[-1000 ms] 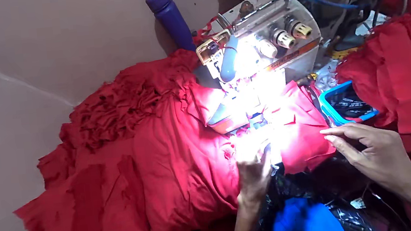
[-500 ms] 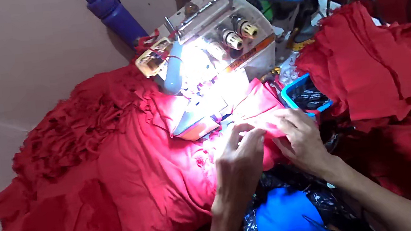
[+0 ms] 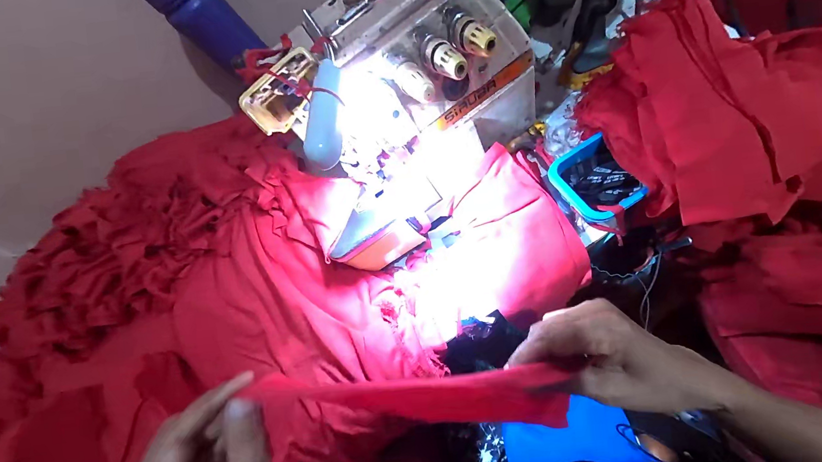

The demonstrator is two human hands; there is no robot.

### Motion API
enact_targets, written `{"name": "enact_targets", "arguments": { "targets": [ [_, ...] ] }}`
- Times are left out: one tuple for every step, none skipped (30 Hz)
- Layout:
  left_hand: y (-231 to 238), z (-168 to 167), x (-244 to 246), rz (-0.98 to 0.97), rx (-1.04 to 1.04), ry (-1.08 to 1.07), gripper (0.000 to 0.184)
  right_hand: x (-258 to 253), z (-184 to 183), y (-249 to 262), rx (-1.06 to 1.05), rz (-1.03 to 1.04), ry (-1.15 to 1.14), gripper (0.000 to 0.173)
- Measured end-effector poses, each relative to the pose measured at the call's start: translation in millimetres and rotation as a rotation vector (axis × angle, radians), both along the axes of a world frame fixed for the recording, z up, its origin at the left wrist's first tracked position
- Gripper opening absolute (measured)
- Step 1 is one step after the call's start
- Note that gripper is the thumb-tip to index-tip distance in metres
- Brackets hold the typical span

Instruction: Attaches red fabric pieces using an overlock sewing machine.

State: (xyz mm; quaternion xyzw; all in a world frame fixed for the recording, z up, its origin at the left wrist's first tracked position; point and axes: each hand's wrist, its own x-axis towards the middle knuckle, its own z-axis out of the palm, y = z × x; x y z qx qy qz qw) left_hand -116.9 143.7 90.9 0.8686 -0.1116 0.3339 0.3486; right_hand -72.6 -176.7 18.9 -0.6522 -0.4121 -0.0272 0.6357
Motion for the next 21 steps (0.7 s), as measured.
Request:
{"name": "enact_targets", "arguments": {
  "targets": [
    [4.9, -9.9, 9.4, 0.038, -0.045, -0.005, 0.018, 2.2, 0.2, 4.0, 0.038, -0.043, 0.038, 0.013],
    [9.0, -18.8, 17.9, 0.080, -0.108, -0.006, 0.018, 4.9, 1.4, 9.3, 0.087, -0.117, 0.063, 0.014],
    [11.2, -24.0, 23.9, 0.123, -0.196, -0.001, 0.014, 7.7, 6.2, 14.7, 0.137, -0.172, 0.074, 0.014],
    [11.7, -25.2, 26.6, 0.151, -0.303, 0.011, 0.012, 10.0, 13.3, 19.9, 0.185, -0.198, 0.057, 0.014],
    [13.4, -25.5, 26.6, 0.165, -0.400, 0.007, 0.012, 10.9, 21.0, 24.8, 0.218, -0.198, 0.006, 0.013],
    [16.0, -26.0, 25.2, 0.175, -0.476, -0.023, 0.013, 10.0, 27.3, 30.1, 0.230, -0.186, -0.065, 0.012],
    [19.9, -28.1, 23.3, 0.181, -0.527, -0.070, 0.015, 7.8, 31.1, 36.2, 0.224, -0.163, -0.136, 0.012],
    [24.9, -31.9, 20.3, 0.182, -0.563, -0.115, 0.017, 4.6, 31.6, 43.0, 0.206, -0.107, -0.182, 0.014],
    [30.4, -37.1, 15.0, 0.177, -0.574, -0.127, 0.019, 0.8, 27.9, 51.4, 0.177, -0.046, -0.219, 0.016],
    [34.1, -43.6, 8.1, 0.190, -0.568, -0.103, 0.022, -3.6, 20.5, 60.2, 0.121, 0.004, -0.246, 0.017],
    [34.1, -51.4, 1.4, 0.235, -0.556, -0.049, 0.026, -8.2, 10.2, 67.7, 0.042, 0.047, -0.262, 0.018],
    [32.3, -62.5, -3.0, 0.304, -0.565, 0.014, 0.029, -11.9, -1.8, 73.1, -0.051, 0.095, -0.268, 0.018],
    [25.3, -73.4, -4.5, 0.391, -0.590, 0.078, 0.031, -14.6, -13.4, 76.6, -0.147, 0.155, -0.255, 0.018],
    [16.7, -83.0, -5.2, 0.454, -0.625, 0.126, 0.029, -16.7, -22.8, 79.4, -0.239, 0.216, -0.231, 0.018],
    [9.1, -91.4, -7.6, 0.476, -0.614, 0.140, 0.026, -18.1, -28.6, 82.2, -0.328, 0.267, -0.216, 0.018],
    [2.8, -98.5, -11.2, 0.450, -0.560, 0.114, 0.021, -19.0, -31.2, 85.4, -0.404, 0.309, -0.218, 0.020],
    [-2.9, -103.1, -13.5, 0.400, -0.497, 0.063, 0.017, -19.4, -31.0, 89.0, -0.448, 0.334, -0.233, 0.022],
    [-9.5, -104.3, -14.2, 0.341, -0.449, 0.016, 0.017, -18.8, -29.0, 92.7, -0.452, 0.341, -0.248, 0.022],
    [-16.9, -103.3, -14.7, 0.271, -0.414, -0.006, 0.018, -17.1, -26.8, 96.1, -0.421, 0.334, -0.253, 0.021],
    [-24.8, -101.2, -15.1, 0.211, -0.386, -0.007, 0.022, -14.8, -25.3, 99.4, -0.359, 0.308, -0.251, 0.019],
    [-33.6, -98.5, -15.7, 0.160, -0.376, 0.011, 0.025, -12.0, -24.7, 102.9, -0.271, 0.276, -0.225, 0.016]
  ]
}}
